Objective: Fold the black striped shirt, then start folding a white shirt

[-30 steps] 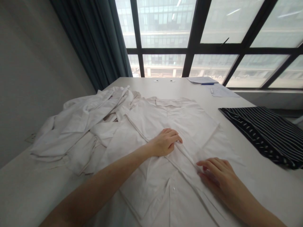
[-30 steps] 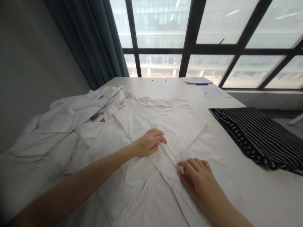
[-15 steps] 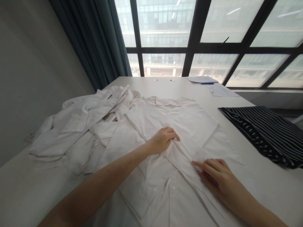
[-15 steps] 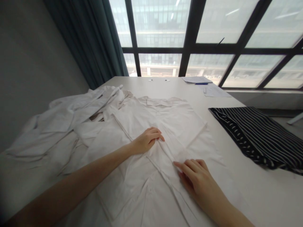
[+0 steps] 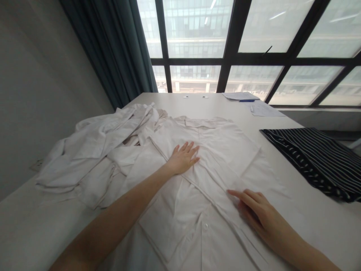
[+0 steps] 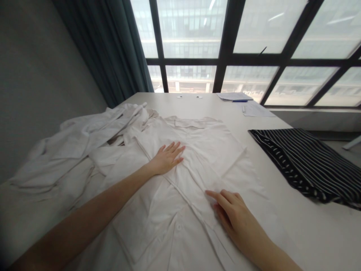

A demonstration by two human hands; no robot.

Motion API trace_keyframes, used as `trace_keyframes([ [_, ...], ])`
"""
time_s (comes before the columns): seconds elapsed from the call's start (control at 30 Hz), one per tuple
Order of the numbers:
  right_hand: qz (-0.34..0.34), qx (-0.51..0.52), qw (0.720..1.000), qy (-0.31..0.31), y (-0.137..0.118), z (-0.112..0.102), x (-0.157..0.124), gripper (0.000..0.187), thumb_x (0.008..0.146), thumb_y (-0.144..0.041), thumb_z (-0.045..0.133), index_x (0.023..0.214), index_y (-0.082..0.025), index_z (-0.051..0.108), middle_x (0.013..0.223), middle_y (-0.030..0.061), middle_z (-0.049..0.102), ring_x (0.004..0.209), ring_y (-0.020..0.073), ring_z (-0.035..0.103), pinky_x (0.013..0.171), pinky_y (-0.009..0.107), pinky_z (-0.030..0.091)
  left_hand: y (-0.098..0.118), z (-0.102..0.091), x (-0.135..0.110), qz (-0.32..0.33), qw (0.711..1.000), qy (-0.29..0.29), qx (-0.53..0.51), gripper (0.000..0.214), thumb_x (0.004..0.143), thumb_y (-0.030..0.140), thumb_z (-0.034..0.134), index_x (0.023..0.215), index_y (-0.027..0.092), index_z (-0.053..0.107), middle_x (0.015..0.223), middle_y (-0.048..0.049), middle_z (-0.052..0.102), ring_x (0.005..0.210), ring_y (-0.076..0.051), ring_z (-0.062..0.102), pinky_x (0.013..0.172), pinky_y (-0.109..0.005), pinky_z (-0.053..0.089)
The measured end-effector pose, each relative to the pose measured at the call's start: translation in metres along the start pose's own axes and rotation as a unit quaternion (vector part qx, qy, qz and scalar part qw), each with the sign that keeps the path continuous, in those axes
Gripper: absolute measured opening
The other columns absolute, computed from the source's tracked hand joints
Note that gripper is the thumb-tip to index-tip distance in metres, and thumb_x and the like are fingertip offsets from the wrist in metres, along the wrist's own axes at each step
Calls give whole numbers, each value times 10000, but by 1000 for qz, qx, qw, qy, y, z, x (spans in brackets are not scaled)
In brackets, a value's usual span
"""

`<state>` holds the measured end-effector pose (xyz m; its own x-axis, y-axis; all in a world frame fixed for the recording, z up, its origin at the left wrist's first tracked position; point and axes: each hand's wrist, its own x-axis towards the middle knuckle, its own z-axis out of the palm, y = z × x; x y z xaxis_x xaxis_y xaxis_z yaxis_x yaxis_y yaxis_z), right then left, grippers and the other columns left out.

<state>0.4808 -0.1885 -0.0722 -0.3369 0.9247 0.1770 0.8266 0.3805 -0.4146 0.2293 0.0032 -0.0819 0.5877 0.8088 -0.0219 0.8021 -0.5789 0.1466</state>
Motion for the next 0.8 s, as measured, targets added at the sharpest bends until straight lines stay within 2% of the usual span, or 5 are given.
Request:
trace_keyframes([
  [0.1,-15,-34,999,35,3,7,-3,351,976,-266,444,1299,-267,579,1040,90,638,913,200,625,809,345,554,-20,-4,7,-60,998,-13,29,575,1011,515,229,1538,284,221,1624,-83,143,1492,-287,125,1151,-581,175],
  [0.27,-60,-125,986,87,10,14,-7,386,968,-248,448,1338,-271,554,1262,122,597,1133,244,586,908,408,533,-56,-14,19,-132,988,-24,70,629,1002,545,187,1553,243,181,1622,-126,131,1488,-296,141,1164,-541,165],
  [0.5,-78,-183,978,58,16,19,-8,493,973,-245,445,1461,-302,413,1485,69,467,1357,238,436,1034,441,464,-93,-21,36,-177,979,-25,101,691,985,585,184,1549,187,213,1605,-167,182,1478,-313,177,1174,-470,170],
  [0.67,-84,-210,973,48,19,23,-9,557,958,-186,435,1497,-296,352,1495,69,456,1367,248,428,1033,458,467,-97,-21,44,-190,975,1,113,663,1001,523,210,1532,129,259,1580,-192,249,1459,-311,243,1166,-430,207],
  [0.8,-87,-209,973,47,18,22,-8,584,934,-118,421,1491,-286,363,1488,65,466,1374,244,419,1054,472,448,-76,-21,43,-189,973,36,124,554,1012,338,225,1471,56,357,1537,-221,331,1428,-311,311,1151,-469,222],
])
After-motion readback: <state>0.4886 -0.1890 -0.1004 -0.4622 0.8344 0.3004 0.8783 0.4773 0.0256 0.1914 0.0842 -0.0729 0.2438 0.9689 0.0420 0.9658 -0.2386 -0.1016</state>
